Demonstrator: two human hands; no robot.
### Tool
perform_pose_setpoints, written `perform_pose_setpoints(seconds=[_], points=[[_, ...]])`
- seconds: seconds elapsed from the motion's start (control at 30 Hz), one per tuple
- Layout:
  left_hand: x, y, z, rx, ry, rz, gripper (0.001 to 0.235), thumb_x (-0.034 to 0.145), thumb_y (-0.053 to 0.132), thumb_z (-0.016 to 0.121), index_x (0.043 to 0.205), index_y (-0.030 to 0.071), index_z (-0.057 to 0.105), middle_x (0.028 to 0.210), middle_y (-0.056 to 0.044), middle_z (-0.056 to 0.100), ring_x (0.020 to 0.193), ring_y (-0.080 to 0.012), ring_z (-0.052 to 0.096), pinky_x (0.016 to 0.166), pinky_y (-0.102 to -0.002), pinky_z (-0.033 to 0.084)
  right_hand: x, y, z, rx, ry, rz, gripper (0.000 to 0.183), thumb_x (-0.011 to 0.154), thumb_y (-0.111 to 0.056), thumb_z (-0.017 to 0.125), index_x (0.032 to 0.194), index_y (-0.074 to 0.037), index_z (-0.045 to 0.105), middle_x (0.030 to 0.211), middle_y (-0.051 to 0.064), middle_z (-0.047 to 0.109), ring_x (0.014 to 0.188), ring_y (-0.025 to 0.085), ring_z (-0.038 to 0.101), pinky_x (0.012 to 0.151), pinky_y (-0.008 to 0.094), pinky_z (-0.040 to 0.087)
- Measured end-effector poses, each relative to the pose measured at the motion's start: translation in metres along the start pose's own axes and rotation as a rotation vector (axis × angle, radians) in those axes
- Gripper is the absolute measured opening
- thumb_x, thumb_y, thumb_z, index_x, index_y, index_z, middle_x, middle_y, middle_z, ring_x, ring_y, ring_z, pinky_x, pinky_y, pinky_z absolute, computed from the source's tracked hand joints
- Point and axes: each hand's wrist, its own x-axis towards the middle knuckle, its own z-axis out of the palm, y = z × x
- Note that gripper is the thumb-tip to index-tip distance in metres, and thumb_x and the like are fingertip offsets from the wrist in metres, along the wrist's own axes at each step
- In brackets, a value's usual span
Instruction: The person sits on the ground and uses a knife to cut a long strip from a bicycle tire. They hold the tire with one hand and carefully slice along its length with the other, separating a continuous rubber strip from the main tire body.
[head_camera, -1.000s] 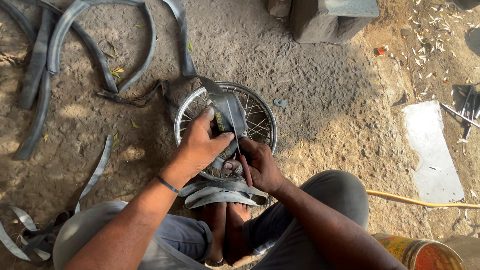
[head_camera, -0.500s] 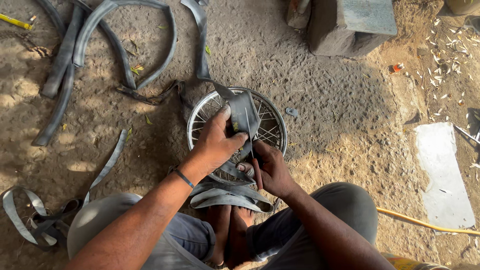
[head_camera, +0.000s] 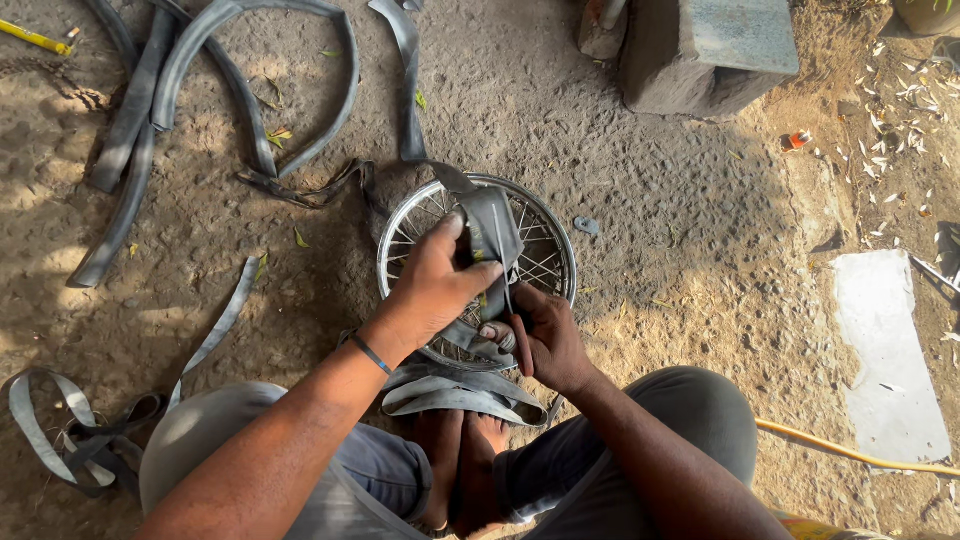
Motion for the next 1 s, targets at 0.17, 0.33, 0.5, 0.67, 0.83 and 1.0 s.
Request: perform_pose_setpoints(seconds=[0.17,0.33,0.5,0.67,0.83,1.0], points=[[0.003,0.001,-0.007,0.021,0.021,0.029,0.033,0.086,0.005,0.073,0.118,0.001,0.063,0.104,-0.008,0.073,0.095,-0.0126,0.067,0.084,-0.029,0.056,0.001,-0.003,0.003,0.042,-0.035,-0.055,0.039,0.091,-0.033,0.081,0.102,0.0,0.063,0.083,0.007,0.067,0.076,0.011,0.064,0.068,0.031,0.055],[-0.001,0.002,-0.001,-0.069,-0.005,0.048,0.034,0.086,0.003,0.069,0.119,0.001,0.061,0.102,-0.007,0.072,0.093,-0.0107,0.066,0.081,-0.027,0.056,-0.003,-0.005,0.0,0.077,-0.027,-0.003,0.038,0.09,-0.033,0.078,0.107,0.0,0.067,0.081,0.007,0.069,0.073,0.013,0.065,0.065,0.032,0.054],[-0.002,0.006,0.0,0.109,-0.001,0.073,0.031,0.087,0.004,0.071,0.116,-0.002,0.061,0.099,-0.008,0.073,0.09,-0.0113,0.067,0.077,-0.029,0.057,-0.002,-0.003,-0.001,-0.022,0.005,-0.071,0.038,0.097,-0.033,0.076,0.106,0.001,0.063,0.086,0.008,0.064,0.076,0.014,0.06,0.067,0.032,0.053],[-0.002,0.009,0.0,0.12,0.004,0.071,0.036,0.085,0.003,0.071,0.118,-0.003,0.058,0.099,-0.01,0.072,0.091,-0.0129,0.068,0.078,-0.03,0.057,0.0,-0.006,-0.002,0.012,-0.014,-0.026,0.041,0.091,-0.036,0.08,0.102,0.001,0.068,0.08,0.008,0.068,0.071,0.013,0.065,0.062,0.032,0.054],[-0.005,0.002,0.005,0.146,-0.023,0.057,0.044,0.084,0.003,0.071,0.124,-0.002,0.053,0.106,-0.011,0.071,0.098,-0.0141,0.068,0.083,-0.031,0.057,0.003,-0.008,-0.004,-0.072,0.007,-0.201,0.047,0.09,-0.034,0.081,0.105,0.005,0.061,0.082,0.011,0.061,0.073,0.016,0.055,0.063,0.035,0.049],[-0.002,-0.001,0.002,0.126,-0.023,0.035,0.038,0.084,0.002,0.071,0.12,-0.002,0.058,0.106,-0.011,0.071,0.098,-0.0141,0.069,0.083,-0.03,0.059,0.0,-0.007,-0.002,-0.022,-0.003,-0.057,0.038,0.095,-0.036,0.074,0.099,0.001,0.065,0.077,0.006,0.066,0.066,0.011,0.062,0.06,0.032,0.051]])
